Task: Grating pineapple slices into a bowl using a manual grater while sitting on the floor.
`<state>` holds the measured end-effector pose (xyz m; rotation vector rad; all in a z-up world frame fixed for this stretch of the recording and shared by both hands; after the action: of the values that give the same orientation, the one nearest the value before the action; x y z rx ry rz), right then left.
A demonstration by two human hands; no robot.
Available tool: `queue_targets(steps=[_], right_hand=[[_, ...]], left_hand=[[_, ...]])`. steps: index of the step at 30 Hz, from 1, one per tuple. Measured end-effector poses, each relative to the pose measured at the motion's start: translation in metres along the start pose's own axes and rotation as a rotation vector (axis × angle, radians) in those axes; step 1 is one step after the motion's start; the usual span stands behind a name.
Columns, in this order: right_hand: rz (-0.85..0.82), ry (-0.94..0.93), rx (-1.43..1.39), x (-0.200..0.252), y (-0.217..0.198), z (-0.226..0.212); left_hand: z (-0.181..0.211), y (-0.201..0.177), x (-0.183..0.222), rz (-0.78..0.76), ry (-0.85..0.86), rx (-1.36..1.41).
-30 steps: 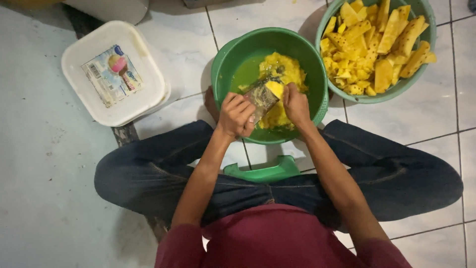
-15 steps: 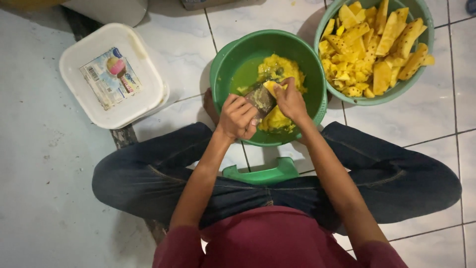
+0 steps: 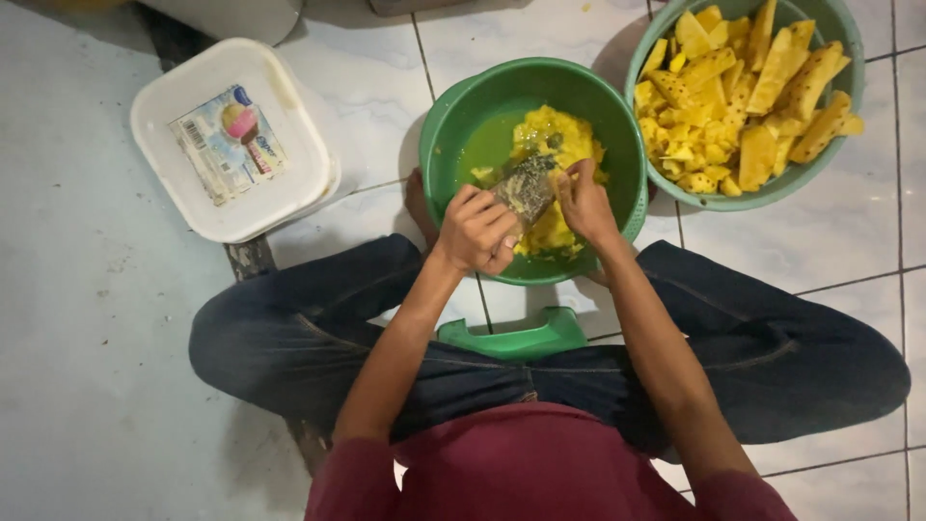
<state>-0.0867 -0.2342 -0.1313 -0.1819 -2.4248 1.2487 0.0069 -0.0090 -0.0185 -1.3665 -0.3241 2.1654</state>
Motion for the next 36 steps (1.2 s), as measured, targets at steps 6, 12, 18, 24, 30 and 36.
queue_targets(steps=[6,12,18,24,30,36], right_hand=[[0.024,0.083,0.091,0.0,0.002,-0.014],[0.082,-0.117,0.132,0.018,-0.017,-0.038],[0.086,-0.133,0.283,0.034,-0.004,-0.063],[0.083,-0.019,0.311,0.01,0.003,-0.026],[0.2,-0.253,0.488,0.023,0.013,-0.013],[0.267,-0.338,0.399,0.045,-0.004,-0.059]], left_hand=[[0.0,-0.006,-0.009,0.037,0.004,0.01],[-0.002,-0.006,-0.006,0.015,0.005,0.008],[-0.003,-0.012,-0.003,-0.003,-0.003,-0.012],[-0.003,-0.005,0.001,0.014,0.015,0.0],[-0.001,-0.01,-0.004,-0.002,0.005,-0.01],[-0.001,-0.012,-0.007,0.005,0.008,-0.007]])
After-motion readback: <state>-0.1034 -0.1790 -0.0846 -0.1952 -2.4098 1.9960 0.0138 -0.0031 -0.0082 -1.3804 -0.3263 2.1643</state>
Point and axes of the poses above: each hand's wrist, its own x-axis away from the middle knuckle, its own y-axis out of the palm, z = x × y, the point moved 1 cm from there along -x, towards the middle knuckle, and after that the axes turned 15 degrees about x, right-handed, at the moved point
